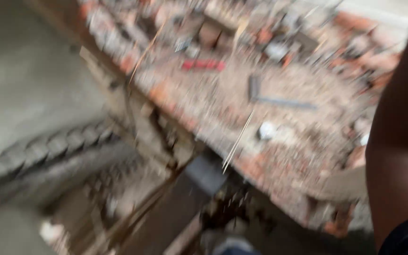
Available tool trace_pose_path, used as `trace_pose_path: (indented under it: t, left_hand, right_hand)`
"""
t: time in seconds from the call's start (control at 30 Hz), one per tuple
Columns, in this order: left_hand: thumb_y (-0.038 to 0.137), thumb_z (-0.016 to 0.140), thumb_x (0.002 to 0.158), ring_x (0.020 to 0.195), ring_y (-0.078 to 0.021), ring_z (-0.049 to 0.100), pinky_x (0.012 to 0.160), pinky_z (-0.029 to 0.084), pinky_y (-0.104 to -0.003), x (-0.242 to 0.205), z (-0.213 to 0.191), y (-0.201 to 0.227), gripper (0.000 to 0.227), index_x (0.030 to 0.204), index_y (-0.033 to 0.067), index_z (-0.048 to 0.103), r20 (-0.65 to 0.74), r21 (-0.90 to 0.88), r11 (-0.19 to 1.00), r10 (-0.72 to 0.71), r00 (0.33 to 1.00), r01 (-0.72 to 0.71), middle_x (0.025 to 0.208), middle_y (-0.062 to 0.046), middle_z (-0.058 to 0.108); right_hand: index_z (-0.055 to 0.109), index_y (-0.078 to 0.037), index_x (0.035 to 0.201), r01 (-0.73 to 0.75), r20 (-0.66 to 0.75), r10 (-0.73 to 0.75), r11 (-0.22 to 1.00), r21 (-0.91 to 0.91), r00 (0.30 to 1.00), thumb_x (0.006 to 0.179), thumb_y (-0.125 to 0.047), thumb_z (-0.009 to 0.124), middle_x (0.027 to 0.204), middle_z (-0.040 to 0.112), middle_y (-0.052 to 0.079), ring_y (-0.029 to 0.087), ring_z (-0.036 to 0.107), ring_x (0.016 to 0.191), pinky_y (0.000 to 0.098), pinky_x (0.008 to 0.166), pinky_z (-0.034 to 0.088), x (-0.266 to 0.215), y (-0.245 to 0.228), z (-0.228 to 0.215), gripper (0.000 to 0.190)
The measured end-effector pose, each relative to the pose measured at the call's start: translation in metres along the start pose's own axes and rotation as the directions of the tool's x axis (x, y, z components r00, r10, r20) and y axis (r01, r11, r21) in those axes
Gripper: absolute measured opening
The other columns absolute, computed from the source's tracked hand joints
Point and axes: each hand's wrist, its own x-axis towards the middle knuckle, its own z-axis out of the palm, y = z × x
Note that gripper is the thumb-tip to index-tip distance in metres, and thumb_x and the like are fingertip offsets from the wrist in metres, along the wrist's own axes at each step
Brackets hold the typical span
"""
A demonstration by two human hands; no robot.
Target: The person positions a metal bracket onto a vertical steel beam and welds it in place using a welding torch. They adjust the bracket and welding rod several times while applying welds along the joint, producing bright sparks and molten metal.
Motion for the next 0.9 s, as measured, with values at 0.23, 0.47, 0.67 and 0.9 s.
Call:
trace_pose_path:
  t: [0.23,0.47,0.67,0.9]
  left_hand:
    - [0.01,0.06,0.099,0.102,-0.0272,0.072,0.093,0.057,-0.042,-0.131,0.14,0.049,0.024,0.115,-0.0079,0.064,0.049,-0.076,0.996,0.043,0.998,-0.039,0.107,-0.016,0.073]
    - [0.012,0.06,0.1,0.097,-0.0224,0.074,0.075,0.062,-0.032,-0.198,0.299,0.07,0.02,0.115,0.0003,0.055,0.604,0.029,0.999,0.014,0.797,-0.04,0.11,-0.016,0.075]
    - [0.005,0.059,0.098,0.084,-0.0227,0.076,0.064,0.061,-0.032,-0.239,0.371,0.026,0.025,0.116,-0.0001,0.041,0.695,0.121,0.987,-0.162,0.7,0.107,0.103,-0.019,0.073]
    - [-0.002,0.056,0.095,0.075,-0.0239,0.074,0.058,0.06,-0.033,-0.228,0.41,-0.01,0.03,0.115,0.0011,0.033,0.669,0.084,0.981,-0.184,0.72,0.173,0.097,-0.022,0.07]
  right_hand:
    - [0.061,-0.004,0.138,0.06,0.289,-0.038,0.996,-0.066,0.957,0.103,-0.03,0.053,0.114,0.068,0.012,0.022,0.061,0.097,0.0386,0.085,0.051,-0.184,0.063,0.079,0.044]
    - [0.068,-0.009,0.134,0.086,0.553,0.143,0.926,-0.367,0.821,0.095,-0.024,0.068,0.121,0.075,0.012,0.021,0.07,0.104,0.0385,0.09,0.056,-0.397,0.097,0.144,0.042]
    - [0.064,-0.015,0.141,-0.201,0.203,0.439,0.711,-0.674,0.875,0.093,-0.03,0.071,0.129,0.072,0.011,0.024,0.071,0.111,0.0408,0.098,0.058,-0.435,0.091,0.119,0.051]
    - [0.059,-0.013,0.144,-0.133,0.241,0.352,0.769,-0.625,0.904,0.093,-0.028,0.071,0.13,0.07,0.012,0.022,0.068,0.117,0.0413,0.1,0.056,-0.425,0.063,0.119,0.055]
